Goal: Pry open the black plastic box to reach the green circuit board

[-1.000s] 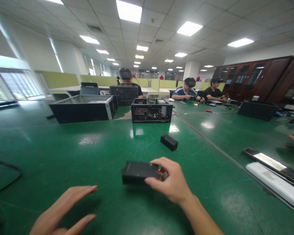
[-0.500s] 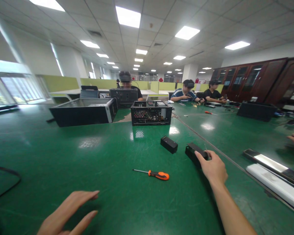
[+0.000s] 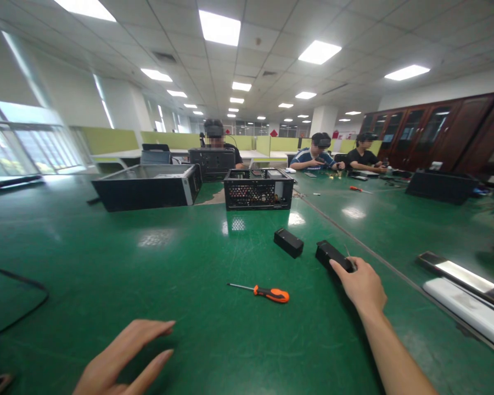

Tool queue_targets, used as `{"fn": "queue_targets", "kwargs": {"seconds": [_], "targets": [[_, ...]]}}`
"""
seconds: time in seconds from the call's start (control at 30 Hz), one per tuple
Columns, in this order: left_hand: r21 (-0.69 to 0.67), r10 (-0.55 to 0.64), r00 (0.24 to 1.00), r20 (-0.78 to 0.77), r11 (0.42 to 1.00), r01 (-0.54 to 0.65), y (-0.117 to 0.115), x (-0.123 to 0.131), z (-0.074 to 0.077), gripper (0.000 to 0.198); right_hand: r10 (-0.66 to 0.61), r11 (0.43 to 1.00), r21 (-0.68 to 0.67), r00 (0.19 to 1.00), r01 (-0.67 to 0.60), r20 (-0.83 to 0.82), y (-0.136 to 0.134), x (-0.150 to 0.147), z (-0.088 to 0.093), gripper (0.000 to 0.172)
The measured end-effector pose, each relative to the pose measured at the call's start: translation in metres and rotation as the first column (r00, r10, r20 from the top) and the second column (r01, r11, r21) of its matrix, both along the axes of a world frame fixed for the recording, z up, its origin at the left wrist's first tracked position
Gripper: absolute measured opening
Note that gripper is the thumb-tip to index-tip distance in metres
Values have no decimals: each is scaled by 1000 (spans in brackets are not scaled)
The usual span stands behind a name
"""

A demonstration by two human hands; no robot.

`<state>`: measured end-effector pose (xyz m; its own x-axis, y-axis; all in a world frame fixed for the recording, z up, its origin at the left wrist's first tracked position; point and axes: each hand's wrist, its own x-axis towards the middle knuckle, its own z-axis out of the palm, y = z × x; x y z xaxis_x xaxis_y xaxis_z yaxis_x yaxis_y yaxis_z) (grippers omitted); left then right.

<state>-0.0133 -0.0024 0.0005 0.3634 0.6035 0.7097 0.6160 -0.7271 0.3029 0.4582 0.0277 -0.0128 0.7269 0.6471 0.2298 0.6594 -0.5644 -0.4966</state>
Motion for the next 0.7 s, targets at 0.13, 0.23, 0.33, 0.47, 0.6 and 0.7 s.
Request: {"fn": "queue_targets", "kwargs": {"seconds": [0.13, 0.23, 0.33, 0.47, 0.6, 0.7], "targets": [[9, -13, 1000, -9, 1000, 13, -1, 2, 2, 25, 0, 1000, -20, 1000, 1, 19, 2, 0, -2, 67], [15, -5, 1000, -3, 1000, 5, -1, 3, 4, 24, -1, 1000, -29, 999, 2, 36, 3, 1, -3, 69], [51, -21, 1000, -12, 998, 22, -1, 3, 6, 24, 1, 1000, -31, 999, 0, 50, 2, 1, -2, 72], [53, -20, 999, -27, 998, 21, -2, 3, 6, 21, -33, 999, -3, 995, 34, 91, -3, -5, 7, 80], [60, -29, 999, -23, 998, 31, -2, 5, 6, 20, -38, 997, 70, 983, 25, 178, -3, -32, 18, 75], [34, -26, 999, -21, 999, 26, -3, 6, 5, 21, 101, 992, 51, 971, -114, 218, 12, -60, 19, 66]]}}
